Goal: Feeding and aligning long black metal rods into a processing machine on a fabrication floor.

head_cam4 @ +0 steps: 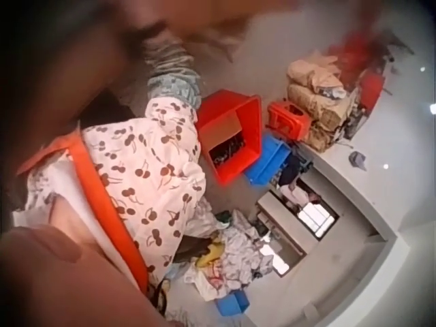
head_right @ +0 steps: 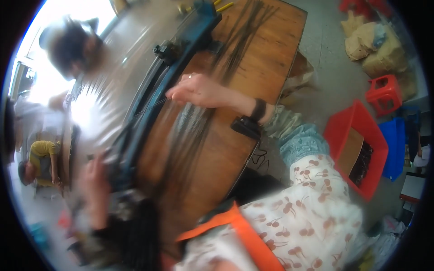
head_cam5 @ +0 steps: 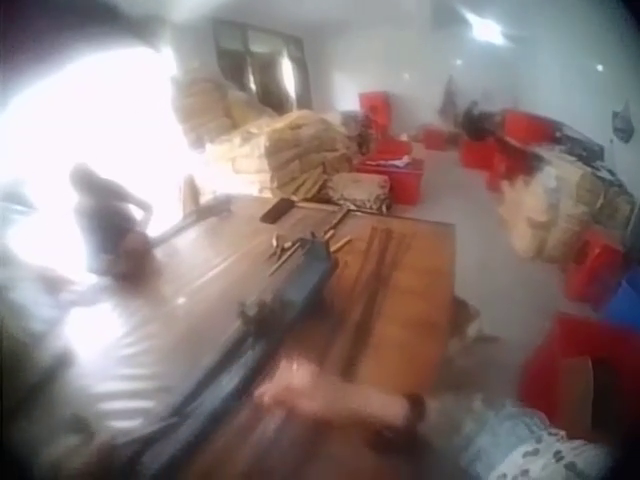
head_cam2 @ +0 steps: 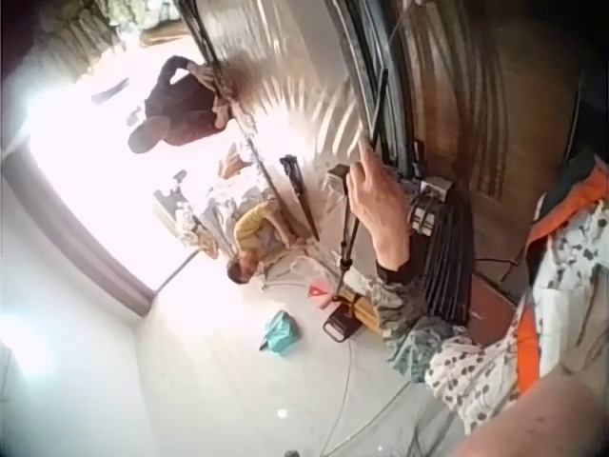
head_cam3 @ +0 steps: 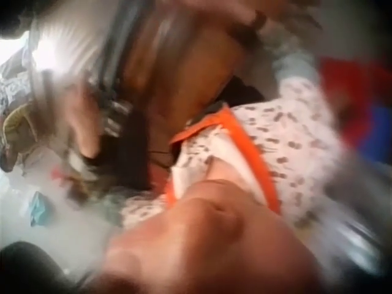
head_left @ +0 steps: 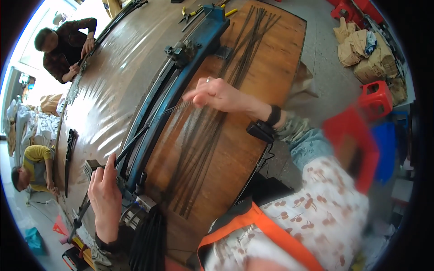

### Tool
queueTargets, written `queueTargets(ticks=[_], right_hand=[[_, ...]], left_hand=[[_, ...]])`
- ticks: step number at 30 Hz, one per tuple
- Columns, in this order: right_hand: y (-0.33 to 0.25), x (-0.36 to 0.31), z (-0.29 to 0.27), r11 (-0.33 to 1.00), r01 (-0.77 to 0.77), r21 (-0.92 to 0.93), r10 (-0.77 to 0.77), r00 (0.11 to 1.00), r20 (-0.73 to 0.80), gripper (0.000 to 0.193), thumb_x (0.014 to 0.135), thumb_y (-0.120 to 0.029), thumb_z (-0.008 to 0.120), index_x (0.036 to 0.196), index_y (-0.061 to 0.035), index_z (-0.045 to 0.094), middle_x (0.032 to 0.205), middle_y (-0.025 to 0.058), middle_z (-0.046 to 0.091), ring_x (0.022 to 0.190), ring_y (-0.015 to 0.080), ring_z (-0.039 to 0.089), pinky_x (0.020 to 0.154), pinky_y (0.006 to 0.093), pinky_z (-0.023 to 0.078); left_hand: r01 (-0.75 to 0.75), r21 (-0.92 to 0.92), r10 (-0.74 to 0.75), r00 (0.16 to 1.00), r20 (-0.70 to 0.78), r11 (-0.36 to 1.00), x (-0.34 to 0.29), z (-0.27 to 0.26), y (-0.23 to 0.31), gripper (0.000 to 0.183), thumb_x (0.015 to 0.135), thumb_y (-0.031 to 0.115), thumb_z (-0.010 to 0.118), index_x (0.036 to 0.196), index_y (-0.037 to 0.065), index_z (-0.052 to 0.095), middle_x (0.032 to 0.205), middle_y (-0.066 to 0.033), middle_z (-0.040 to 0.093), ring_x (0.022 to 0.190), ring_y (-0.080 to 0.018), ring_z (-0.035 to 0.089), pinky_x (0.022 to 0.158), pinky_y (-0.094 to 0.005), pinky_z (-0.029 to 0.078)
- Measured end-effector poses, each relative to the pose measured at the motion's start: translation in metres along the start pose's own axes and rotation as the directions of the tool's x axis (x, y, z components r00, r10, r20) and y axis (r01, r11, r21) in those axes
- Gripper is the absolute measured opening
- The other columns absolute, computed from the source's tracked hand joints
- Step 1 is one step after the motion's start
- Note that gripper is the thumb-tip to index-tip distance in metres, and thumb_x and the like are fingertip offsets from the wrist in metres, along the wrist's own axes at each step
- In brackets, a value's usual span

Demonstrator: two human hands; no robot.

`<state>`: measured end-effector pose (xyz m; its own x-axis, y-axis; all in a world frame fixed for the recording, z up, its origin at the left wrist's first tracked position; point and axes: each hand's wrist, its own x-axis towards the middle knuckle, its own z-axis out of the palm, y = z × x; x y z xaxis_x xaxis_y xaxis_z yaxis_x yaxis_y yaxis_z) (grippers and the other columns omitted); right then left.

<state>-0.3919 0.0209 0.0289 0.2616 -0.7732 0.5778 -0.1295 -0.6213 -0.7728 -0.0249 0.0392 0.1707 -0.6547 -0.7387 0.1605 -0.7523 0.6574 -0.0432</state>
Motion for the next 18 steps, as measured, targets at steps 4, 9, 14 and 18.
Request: queueTargets(ticks=[4, 9, 14, 18], right_hand=[[-0.031, 0.009, 0.044, 0.967, 0.021, -0.256, -0.062, 0.986, -0.157, 0.010, 0.084, -0.018, 0.078, 0.089, -0.0101, 0.077, 0.080, -0.0021, 0.068, 0.085, 0.0159, 0.055, 0.081, 0.0310, 0.043], [-0.045, 0.029, 0.100, 0.893, 0.323, -0.314, -0.378, 0.917, -0.130, 0.026, 0.079, -0.020, 0.081, 0.104, -0.0143, 0.076, 0.075, -0.0035, 0.063, 0.075, 0.0144, 0.057, 0.067, 0.0303, 0.048], [-0.007, 0.023, 0.085, 0.812, 0.314, -0.491, -0.393, 0.917, -0.063, 0.043, 0.085, -0.028, 0.074, 0.126, -0.0180, 0.068, 0.063, -0.0020, 0.051, 0.055, 0.0115, 0.049, 0.050, 0.0279, 0.044], [-0.046, 0.042, 0.142, 0.772, 0.471, -0.426, -0.527, 0.850, -0.015, 0.044, 0.085, -0.018, 0.075, 0.128, -0.0152, 0.067, 0.063, 0.0016, 0.048, 0.055, 0.0150, 0.049, 0.050, 0.0296, 0.043]], left_hand=[[-0.008, 0.011, 0.008, 0.998, 0.060, 1.000, -0.019, -0.005, 0.012, 0.052, 0.084, -0.006, 0.060, 0.133, 0.011, 0.060, 0.076, -0.0125, 0.048, 0.072, -0.0304, 0.053, 0.065, -0.0422, 0.045], [0.022, 0.007, -0.022, 1.000, 0.007, 1.000, -0.038, -0.015, 0.018, 0.054, 0.082, -0.008, 0.061, 0.132, 0.011, 0.061, 0.074, -0.0117, 0.044, 0.069, -0.0290, 0.050, 0.064, -0.0429, 0.043], [0.149, 0.155, -0.126, 0.981, -0.148, 0.977, -0.091, -0.020, -0.021, 0.057, 0.080, -0.010, 0.059, 0.131, 0.014, 0.063, 0.077, -0.0110, 0.047, 0.073, -0.0289, 0.052, 0.067, -0.0424, 0.045], [0.086, 0.054, -0.082, 0.994, -0.078, 0.995, -0.098, -0.015, -0.005, 0.053, 0.081, -0.011, 0.057, 0.130, 0.010, 0.062, 0.082, -0.0140, 0.051, 0.077, -0.0321, 0.055, 0.072, -0.0430, 0.047]])
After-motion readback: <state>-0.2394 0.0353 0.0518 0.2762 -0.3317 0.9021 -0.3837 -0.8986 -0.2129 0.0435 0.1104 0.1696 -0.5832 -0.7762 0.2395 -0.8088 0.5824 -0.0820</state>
